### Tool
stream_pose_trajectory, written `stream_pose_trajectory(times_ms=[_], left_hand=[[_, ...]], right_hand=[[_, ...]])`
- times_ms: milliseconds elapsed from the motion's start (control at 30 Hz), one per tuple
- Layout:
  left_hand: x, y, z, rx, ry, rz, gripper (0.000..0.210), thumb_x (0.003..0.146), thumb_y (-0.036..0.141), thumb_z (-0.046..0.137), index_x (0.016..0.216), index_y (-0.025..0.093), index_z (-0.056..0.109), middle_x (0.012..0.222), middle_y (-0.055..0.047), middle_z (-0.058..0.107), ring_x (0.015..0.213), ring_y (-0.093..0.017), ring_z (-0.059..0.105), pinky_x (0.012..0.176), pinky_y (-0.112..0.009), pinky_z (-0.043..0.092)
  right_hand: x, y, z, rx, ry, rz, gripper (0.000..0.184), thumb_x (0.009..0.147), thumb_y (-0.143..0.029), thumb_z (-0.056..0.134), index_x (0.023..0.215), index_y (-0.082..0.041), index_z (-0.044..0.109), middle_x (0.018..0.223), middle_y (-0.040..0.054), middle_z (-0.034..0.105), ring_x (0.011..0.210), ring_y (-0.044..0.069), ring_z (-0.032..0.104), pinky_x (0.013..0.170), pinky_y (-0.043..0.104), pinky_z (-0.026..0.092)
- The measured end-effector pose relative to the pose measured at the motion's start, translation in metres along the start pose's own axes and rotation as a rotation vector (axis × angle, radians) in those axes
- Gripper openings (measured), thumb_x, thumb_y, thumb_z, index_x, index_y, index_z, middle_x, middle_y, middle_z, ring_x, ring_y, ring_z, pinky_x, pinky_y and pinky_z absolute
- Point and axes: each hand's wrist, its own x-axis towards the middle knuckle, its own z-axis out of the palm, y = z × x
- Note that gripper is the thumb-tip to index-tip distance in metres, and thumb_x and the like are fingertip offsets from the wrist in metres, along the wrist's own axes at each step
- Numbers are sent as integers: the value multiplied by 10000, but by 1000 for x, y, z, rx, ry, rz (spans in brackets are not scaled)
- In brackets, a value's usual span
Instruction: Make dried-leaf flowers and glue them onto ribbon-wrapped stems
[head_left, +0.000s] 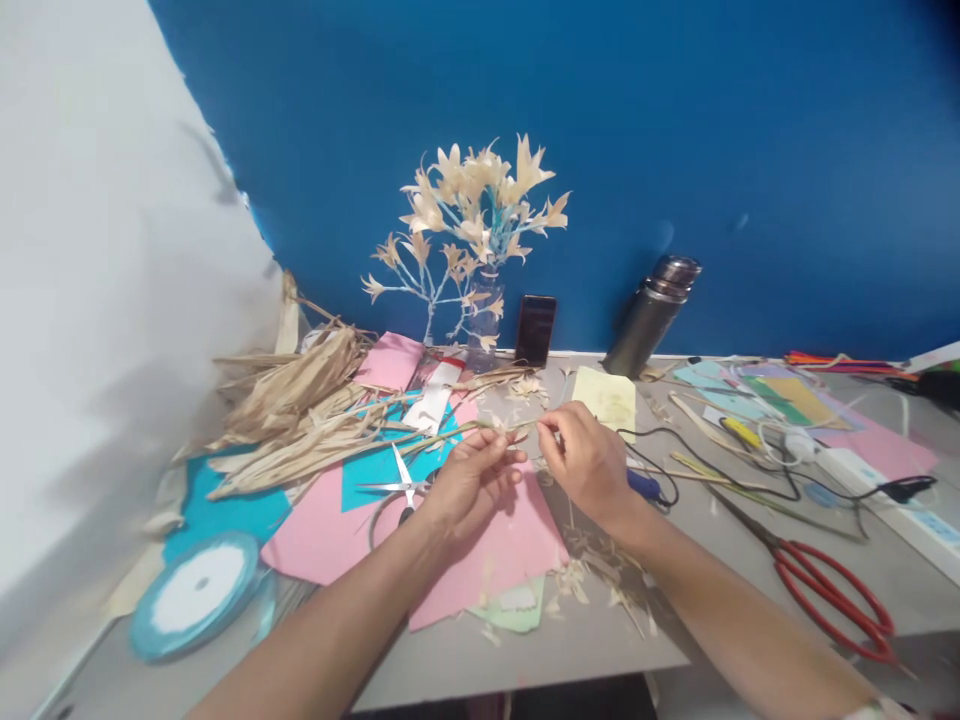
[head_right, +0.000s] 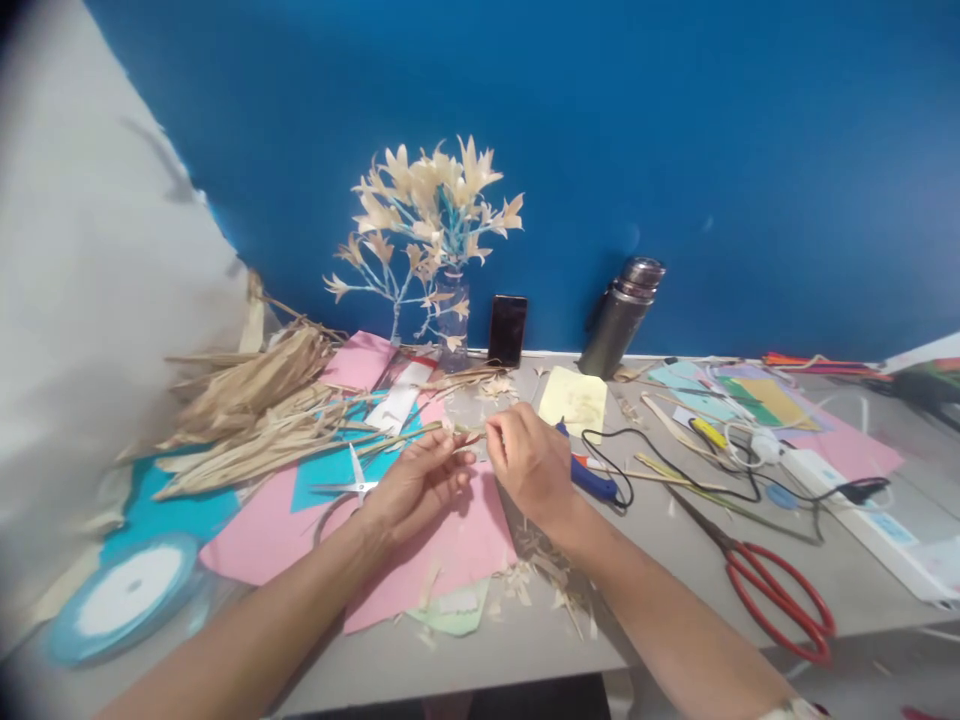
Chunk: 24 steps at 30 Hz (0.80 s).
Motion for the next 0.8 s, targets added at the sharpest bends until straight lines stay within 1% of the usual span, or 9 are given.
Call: stream_pose_trajectory(times_ms=[67,133,233,367,467,533,567,700,800], left_hand=[[1,-3,-3,97,-24,9,312,674,254,871,791,149,601,821,-63,719,609,-153,660,464,-246,556],[4,-7,-5,207,-26,20,339,646,304,882,750,143,602,712,-57,702,533,-154,621,391,-254,528],[8,-11,-7,288,20,53,363,608,340,891,708,130,613,611,-41,672,484,-141,584,375,-257,522],[9,-10,-5,271,68,81,346,596,336,882,712,131,629,564,-14,646,459,-125,548,357,-239,491],[6,-7,-1,292,98,88,331,591,327,880,697,127,637,557,-14,645,453,-114,548,369,-220,476],[5,-6,2,319,93,82,332,593,333,878,671,120,636,544,-16,641,426,-98,528,368,-210,463],[4,-6,3,328,84,78,331,598,334,877,666,117,636,543,-18,641,419,-93,522,370,-208,462],[4,-8,1,289,50,61,327,623,342,868,690,132,626,566,-21,652,434,-116,541,365,-235,479],[5,-9,-2,264,35,59,301,672,345,842,731,130,639,546,-4,625,401,-106,509,343,-231,457]], right_hand=[[-2,0,1,-22,-12,11,135,923,-149,557,811,-201,611,747,22,647,640,154,587,588,272,375],[-5,0,3,16,-34,57,137,903,-141,569,788,-205,607,738,19,645,640,156,586,579,271,368],[-7,0,5,163,-85,160,146,890,-144,565,764,-208,603,738,16,640,656,154,591,599,263,385],[-9,0,6,398,-139,346,115,875,-166,548,825,-199,646,783,18,649,639,145,576,634,266,427],[-10,1,6,586,-266,486,120,835,-207,587,916,-186,673,820,19,682,591,137,571,580,261,431],[-10,0,7,716,-364,540,116,830,-257,613,900,-184,671,772,8,686,568,138,571,552,255,427],[-10,0,8,765,-385,557,111,835,-277,617,866,-183,669,742,4,683,575,142,577,555,254,432],[-10,-1,9,850,-346,613,152,849,-286,624,751,-181,673,696,3,684,632,154,599,608,257,455],[-10,1,8,916,-328,636,142,854,-291,638,780,-181,691,717,3,695,630,149,600,597,253,454]])
